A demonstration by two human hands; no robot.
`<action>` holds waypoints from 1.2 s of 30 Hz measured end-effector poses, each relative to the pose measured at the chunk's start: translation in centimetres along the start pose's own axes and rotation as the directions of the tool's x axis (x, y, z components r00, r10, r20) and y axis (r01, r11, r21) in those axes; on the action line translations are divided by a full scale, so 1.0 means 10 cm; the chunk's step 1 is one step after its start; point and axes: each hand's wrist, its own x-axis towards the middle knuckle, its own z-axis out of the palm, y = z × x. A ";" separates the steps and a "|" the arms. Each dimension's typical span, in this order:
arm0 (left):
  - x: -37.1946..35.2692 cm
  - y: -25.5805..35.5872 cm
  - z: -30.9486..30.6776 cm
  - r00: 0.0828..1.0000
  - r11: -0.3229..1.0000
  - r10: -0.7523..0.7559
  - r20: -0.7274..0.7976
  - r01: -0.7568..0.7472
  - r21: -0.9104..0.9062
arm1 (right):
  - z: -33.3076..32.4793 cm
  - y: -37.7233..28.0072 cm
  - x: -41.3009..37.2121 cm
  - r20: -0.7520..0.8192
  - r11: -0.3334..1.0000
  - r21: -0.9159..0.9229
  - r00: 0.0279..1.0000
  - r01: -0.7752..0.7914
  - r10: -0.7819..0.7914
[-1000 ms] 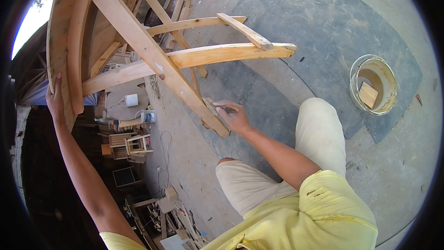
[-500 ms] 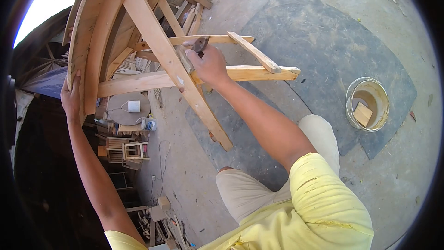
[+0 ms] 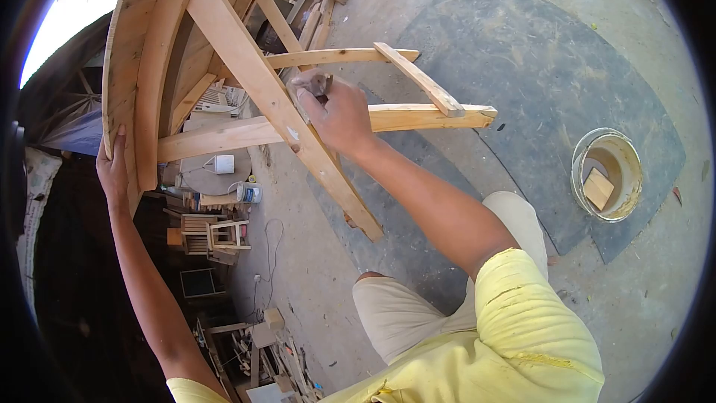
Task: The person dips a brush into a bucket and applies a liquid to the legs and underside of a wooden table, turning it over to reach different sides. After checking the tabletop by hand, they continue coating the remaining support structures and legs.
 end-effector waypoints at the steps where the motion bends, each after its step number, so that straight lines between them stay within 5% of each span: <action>1: -0.02 0.03 0.01 1.000 1.000 0.015 0.003 -0.015 0.010 | 0.04 -0.10 0.21 -0.010 0.999 -0.024 0.999 0.044 -0.044; 3: -0.02 0.04 -0.01 0.999 0.999 0.034 -0.011 -0.033 0.020 | 0.16 -0.38 0.69 -0.090 0.977 0.091 0.978 0.194 -0.186; 9: -0.04 0.02 -0.01 0.999 0.992 0.017 -0.039 -0.012 0.125 | 0.36 -0.76 1.72 -0.138 0.942 0.005 0.933 0.336 -0.332; 11: -0.03 0.04 0.00 0.999 0.995 0.024 -0.038 -0.020 0.102 | 0.40 -0.76 1.98 -0.106 0.854 0.256 0.891 0.453 -0.440; 16: -0.06 0.05 0.00 0.999 0.999 0.046 -0.015 -0.045 0.018 | 0.40 -0.78 2.20 0.061 0.833 0.442 0.916 0.333 -0.398; 18: -0.06 0.04 0.00 0.999 0.999 0.041 -0.014 -0.041 0.016 | 0.36 -0.69 2.12 0.112 0.826 0.480 0.914 0.294 -0.390; 21: -0.03 0.01 0.00 0.999 0.999 0.035 -0.024 -0.034 0.039 | 0.33 -0.48 1.66 -0.088 0.806 0.387 0.888 0.448 -0.451; 28: -0.04 0.04 0.00 0.999 0.998 0.023 -0.022 -0.022 0.052 | 0.08 -0.08 0.38 -0.007 0.927 0.264 0.962 0.267 -0.275; 32: -0.03 0.03 0.03 0.999 1.000 0.023 -0.025 -0.023 0.014 | -0.18 0.17 -0.42 0.074 0.982 0.020 0.980 0.186 -0.187; 36: -0.07 0.12 0.01 0.995 0.982 -0.005 -0.100 0.024 0.185 | -0.17 0.04 -0.07 0.023 0.975 0.182 0.990 0.130 -0.137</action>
